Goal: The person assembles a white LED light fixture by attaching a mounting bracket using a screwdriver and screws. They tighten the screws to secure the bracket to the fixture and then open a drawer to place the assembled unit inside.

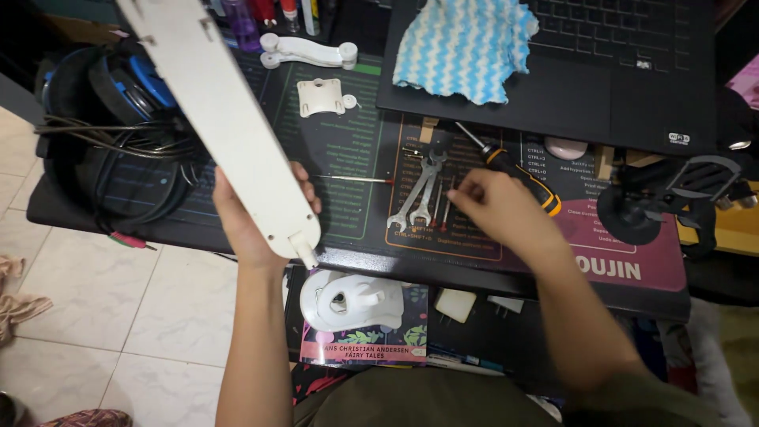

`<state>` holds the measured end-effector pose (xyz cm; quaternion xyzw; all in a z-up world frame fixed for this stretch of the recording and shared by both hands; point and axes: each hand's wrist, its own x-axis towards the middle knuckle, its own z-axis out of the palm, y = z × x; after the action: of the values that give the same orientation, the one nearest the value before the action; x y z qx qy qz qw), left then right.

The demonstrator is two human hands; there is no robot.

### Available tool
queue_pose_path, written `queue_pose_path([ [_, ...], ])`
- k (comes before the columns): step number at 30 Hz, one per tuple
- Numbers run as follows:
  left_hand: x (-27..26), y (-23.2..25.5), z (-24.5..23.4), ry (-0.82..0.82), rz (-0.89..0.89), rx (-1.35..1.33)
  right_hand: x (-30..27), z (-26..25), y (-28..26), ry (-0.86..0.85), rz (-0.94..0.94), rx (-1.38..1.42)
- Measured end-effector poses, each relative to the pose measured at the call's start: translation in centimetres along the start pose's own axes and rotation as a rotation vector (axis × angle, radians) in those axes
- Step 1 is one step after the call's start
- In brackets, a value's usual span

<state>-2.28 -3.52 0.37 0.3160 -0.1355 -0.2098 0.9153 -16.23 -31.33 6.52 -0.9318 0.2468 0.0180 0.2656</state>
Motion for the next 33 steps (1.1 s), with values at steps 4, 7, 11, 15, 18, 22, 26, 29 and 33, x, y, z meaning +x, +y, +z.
queue_pose_path([
  [4,-0.4,0.1,-0.2,0.040,0.012,-0.017,-0.1,0.8,-0.3,0.006,0.016,0.076],
  [7,-0.5,0.1,-0.3,0.061,0.032,-0.001,-0.2,0.9,-0.2,0.019,0.016,0.100],
  [11,-0.5,0.1,-0.5,0.053,0.026,-0.034,-0.7,1.6,0.2,0.136,-0.009,0.054],
  [15,-0.5,-0.1,-0.6,0.045,0.019,-0.029,-1.2,2.9,0.1,0.259,-0.051,-0.096],
  [18,-0.6,-0.3,-0.6,-0.004,0.034,-0.016,-1.2,2.8,-0.4,0.242,-0.019,-0.111],
  [22,-0.5,-0.3,-0.8,-0.017,0.013,-0.057,-2.4,2.4,-1.7,0.177,-0.030,0.176],
  [26,-0.3,-0.3,-1.1,-0.089,-0.011,-0.062,-3.3,3.9,-3.5,-0.078,-0.216,0.643],
  [29,-0.5,-0.4,-1.1,-0.070,0.025,-0.041,-3.7,5.8,-4.9,-0.150,-0.328,0.787],
  [33,-0.3,-0.5,-1.0,-0.048,0.021,-0.122,-3.7,7.2,-5.7,-0.186,-0.334,0.771],
])
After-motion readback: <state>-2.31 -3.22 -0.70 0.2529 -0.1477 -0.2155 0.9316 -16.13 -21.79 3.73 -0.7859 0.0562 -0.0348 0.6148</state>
